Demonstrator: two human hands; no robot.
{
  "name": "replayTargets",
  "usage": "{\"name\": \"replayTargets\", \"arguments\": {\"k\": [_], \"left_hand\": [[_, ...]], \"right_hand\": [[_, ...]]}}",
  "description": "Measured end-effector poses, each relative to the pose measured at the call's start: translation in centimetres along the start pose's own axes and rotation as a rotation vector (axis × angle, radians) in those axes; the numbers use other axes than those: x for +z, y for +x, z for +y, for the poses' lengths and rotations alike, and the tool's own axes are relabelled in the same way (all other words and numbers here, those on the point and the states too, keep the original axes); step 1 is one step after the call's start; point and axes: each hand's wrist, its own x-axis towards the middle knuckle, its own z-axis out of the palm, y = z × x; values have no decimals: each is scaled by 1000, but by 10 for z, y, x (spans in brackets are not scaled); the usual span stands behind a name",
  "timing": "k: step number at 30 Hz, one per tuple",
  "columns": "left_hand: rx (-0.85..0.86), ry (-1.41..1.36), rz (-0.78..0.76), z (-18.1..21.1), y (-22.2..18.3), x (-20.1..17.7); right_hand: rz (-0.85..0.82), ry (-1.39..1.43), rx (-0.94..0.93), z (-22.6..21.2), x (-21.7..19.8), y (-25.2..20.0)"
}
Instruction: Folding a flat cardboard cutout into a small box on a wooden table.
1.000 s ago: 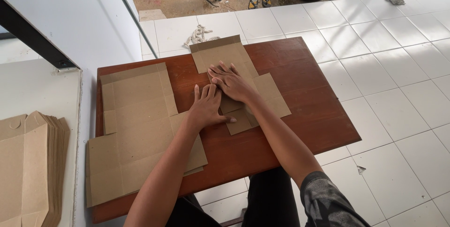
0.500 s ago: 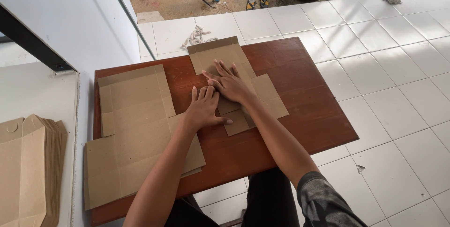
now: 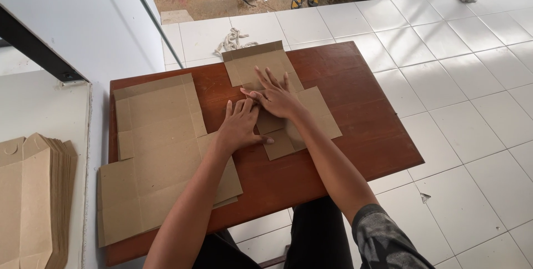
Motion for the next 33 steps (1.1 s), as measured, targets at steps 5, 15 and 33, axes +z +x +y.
{"name": "replayTargets", "arguments": {"k": [5,15,33], "left_hand": [[17,-15,-2,-3,1,3],[62,-52,58,9,-13,-24],[-202,-581,583,-21,3,-15]], "right_hand": [[13,-12,46,-2,7,6],[210,44,-57,29,36,24],[474,353,-229,12,34,19]]}}
